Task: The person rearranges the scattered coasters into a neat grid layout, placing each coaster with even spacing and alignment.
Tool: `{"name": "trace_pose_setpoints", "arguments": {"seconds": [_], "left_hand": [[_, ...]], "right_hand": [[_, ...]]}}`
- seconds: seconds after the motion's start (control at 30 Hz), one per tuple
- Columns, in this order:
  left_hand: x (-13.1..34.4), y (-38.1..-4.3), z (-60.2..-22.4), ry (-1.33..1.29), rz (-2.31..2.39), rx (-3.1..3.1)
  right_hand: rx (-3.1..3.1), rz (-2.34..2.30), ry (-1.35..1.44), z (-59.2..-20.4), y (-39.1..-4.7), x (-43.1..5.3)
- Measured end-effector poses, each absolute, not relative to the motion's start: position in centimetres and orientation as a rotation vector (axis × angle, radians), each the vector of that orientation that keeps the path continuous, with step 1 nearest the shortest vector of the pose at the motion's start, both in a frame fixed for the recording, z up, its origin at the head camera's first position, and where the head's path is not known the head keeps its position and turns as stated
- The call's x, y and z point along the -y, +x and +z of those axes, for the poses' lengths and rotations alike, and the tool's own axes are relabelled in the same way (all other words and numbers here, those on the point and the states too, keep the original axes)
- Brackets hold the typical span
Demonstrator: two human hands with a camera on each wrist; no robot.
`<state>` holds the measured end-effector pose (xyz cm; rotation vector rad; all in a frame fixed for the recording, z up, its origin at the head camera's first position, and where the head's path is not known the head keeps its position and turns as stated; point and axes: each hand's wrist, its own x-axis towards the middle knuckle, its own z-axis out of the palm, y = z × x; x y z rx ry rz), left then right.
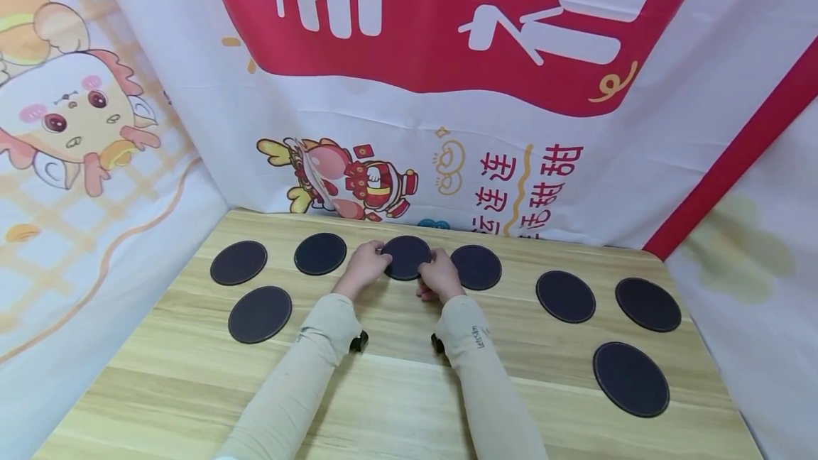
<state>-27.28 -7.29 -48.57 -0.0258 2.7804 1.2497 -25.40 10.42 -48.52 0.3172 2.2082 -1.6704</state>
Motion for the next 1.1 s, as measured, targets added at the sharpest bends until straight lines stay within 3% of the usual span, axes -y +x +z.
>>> {"name": "trace_pose_setpoints", "arguments": {"seconds": [0.23,1.1], "left_hand": [[8.0,-27.2,-48.9,-0.133,1.416,-2.71],[11.7,-26.1,-48.1,-0.106,1.838,-2.368]], "right_hand": [[-2.137,-1.782,0.332,-48.8,-25.3,-10.1],[-1.975,-1.926,0.296,-47.6,-24.6,-8.1]]}}
